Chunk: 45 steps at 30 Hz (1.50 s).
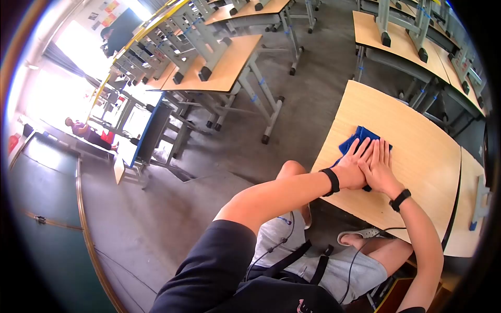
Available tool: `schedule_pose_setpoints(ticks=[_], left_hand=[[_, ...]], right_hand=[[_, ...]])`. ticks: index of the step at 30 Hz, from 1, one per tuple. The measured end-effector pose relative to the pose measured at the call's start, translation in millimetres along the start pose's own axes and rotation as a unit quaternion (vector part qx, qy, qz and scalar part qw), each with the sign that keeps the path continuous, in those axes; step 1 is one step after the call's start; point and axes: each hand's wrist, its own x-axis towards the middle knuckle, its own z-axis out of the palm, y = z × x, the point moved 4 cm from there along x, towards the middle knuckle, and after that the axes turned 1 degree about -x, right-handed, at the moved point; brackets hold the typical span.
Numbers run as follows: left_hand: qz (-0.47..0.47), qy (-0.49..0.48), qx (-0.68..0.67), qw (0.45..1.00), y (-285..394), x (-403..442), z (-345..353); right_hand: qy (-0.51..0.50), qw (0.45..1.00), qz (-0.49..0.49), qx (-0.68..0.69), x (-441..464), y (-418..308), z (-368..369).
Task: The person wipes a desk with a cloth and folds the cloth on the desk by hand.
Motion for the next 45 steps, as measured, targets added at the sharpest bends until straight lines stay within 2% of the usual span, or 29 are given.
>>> schedule_pose_setpoints(ticks=[3,5,6,8,9,11,12,13,17,20,21,22,23,29,34,39,41,42,44,45], left_hand=[[-0.022,0.007,-0.010,1.000,-12,13,5],[-0.018,-0.003,0.071,0.997,-23,23,16],[-0.035,0.000,0.066,0.997,-30,29,16],[-0.076,0.002,0.036,0.996,-40,46,20],[-0.083,0.026,0.010,0.996,-49,48,14],[-0.077,0.016,0.041,0.996,-59,64,17],[-0.097,-0.031,0.047,0.994,-64,64,2],[-0.113,-0.028,-0.007,0.993,-77,75,5],[-0.125,-0.024,0.008,0.992,-95,91,4],[-0.122,0.057,0.018,0.991,-115,105,5],[-0.113,0.049,0.054,0.991,-118,109,3],[-0.115,0.058,0.020,0.991,-125,117,-1],[-0.119,0.054,-0.020,0.991,-130,119,0],[-0.144,0.005,-0.004,0.990,-135,129,1],[-0.177,-0.091,-0.018,0.980,-112,141,-4],[-0.145,-0.064,-0.028,0.987,-60,186,28],[-0.121,-0.063,-0.020,0.990,-24,200,23],[-0.108,-0.060,-0.029,0.992,-9,211,24],[-0.085,-0.053,-0.053,0.994,23,233,40],[-0.064,-0.062,-0.056,0.994,44,240,40]], right_hand=[[0.018,1.000,-0.017,-0.002,24,10,-1],[0.025,0.999,-0.032,-0.021,46,19,3],[0.033,0.998,-0.036,-0.044,55,24,4],[0.124,0.986,-0.108,-0.027,70,23,-8],[0.114,0.989,-0.094,-0.019,81,26,-7],[0.068,0.996,-0.046,-0.015,90,30,-17],[0.062,0.997,-0.049,-0.022,99,26,-20],[0.040,0.999,-0.036,0.011,113,28,-25],[0.047,0.998,-0.034,-0.015,143,37,-29],[0.048,0.998,-0.030,0.013,168,40,-32],[0.064,0.997,-0.042,0.009,181,48,-28],[0.048,0.998,-0.031,0.017,187,45,-36],[0.059,0.996,-0.044,-0.046,210,62,-18],[0.070,0.995,-0.067,-0.012,207,66,-33],[0.059,0.997,-0.051,0.022,187,77,-44],[0.064,0.998,-0.021,0.010,142,134,-55],[0.106,0.994,-0.012,-0.014,126,179,-44],[0.148,0.986,-0.040,-0.072,125,219,-24],[0.149,0.968,-0.063,-0.190,98,257,-18],[0.109,0.961,-0.059,-0.247,67,258,-32]])
